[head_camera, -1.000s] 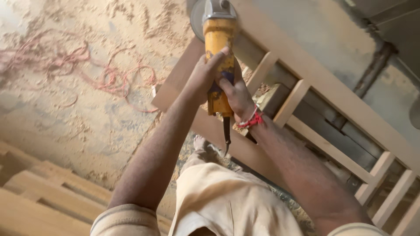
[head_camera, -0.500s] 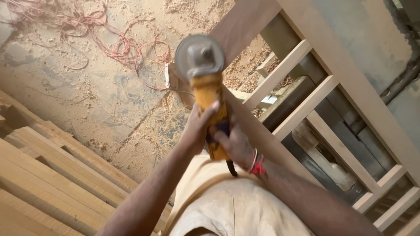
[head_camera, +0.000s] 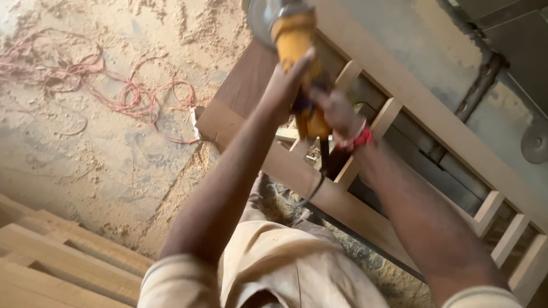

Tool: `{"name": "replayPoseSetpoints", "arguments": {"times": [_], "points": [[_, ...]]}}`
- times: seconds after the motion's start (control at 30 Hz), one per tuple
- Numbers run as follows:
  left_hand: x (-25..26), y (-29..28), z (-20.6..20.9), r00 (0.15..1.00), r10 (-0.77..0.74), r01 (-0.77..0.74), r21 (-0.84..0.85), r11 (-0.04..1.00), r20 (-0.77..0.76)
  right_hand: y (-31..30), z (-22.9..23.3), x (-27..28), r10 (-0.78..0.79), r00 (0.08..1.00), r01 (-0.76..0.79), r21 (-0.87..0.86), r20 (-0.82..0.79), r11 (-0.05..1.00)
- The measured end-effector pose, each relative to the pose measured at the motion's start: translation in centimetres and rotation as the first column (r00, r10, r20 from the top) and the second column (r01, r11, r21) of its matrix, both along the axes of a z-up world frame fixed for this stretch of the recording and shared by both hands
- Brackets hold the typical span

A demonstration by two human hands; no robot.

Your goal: The person sands a wooden door frame using a handheld power sander, moving the tool along the inner edges and flat surfaces of the frame.

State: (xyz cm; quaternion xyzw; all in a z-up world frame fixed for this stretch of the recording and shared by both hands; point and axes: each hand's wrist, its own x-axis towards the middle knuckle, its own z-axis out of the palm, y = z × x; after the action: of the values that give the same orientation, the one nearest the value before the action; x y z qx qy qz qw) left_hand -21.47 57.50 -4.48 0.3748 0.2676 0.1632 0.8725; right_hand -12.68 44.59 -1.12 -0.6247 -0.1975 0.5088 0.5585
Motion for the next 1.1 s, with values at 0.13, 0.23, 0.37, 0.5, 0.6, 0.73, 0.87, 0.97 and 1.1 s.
{"name": "replayPoseSetpoints", "arguments": {"times": [0.13,0.23,0.37,0.5,0.6,0.73,0.87,0.97,1.1], "points": [[5.3,2.5,2.5,0.987,-0.153,0.156,-0.064,0.986,0.040,1.5,0.1,3.2,-0.173,0.983,0.172,-0.016,-0.057,0.985],[5.4,0.9,1.9,0.988,-0.150,0.151,-0.030,0.988,0.036,-0.1,0.0,2.1,-0.201,0.978,0.204,0.074,-0.045,0.976],[0.1,-3.6,0.8,0.999,-0.009,0.008,0.017,1.000,0.040,-3.6,1.0,-2.5,-0.123,0.991,0.122,0.013,0.044,0.992],[-7.4,-5.5,2.6,0.998,-0.029,0.024,-0.103,0.994,-0.051,-4.9,1.6,-9.1,-0.101,0.995,0.101,0.009,0.016,0.995],[-11.4,-7.6,3.2,0.987,-0.051,0.040,-0.075,0.996,-0.149,-7.3,1.8,-12.9,-0.082,0.996,0.082,-0.001,0.023,0.997],[-16.7,-10.2,2.6,0.985,0.014,-0.042,-0.158,0.986,-0.174,-9.9,-0.2,-17.3,0.002,0.997,-0.002,-0.002,0.081,1.000],[-21.1,-11.9,2.5,0.985,-0.042,0.022,-0.118,0.993,-0.170,-11.7,-1.1,-20.8,0.088,0.982,-0.079,-0.060,0.170,0.995],[-23.4,-12.6,2.8,0.965,-0.114,0.080,-0.148,0.986,-0.237,-13.3,-0.3,-22.8,0.121,0.979,-0.115,-0.045,0.163,0.992],[-23.5,-11.2,2.8,0.978,-0.142,0.118,-0.153,0.981,-0.155,-12.1,0.2,-24.5,-0.001,0.991,0.003,-0.013,0.136,1.000]]}}
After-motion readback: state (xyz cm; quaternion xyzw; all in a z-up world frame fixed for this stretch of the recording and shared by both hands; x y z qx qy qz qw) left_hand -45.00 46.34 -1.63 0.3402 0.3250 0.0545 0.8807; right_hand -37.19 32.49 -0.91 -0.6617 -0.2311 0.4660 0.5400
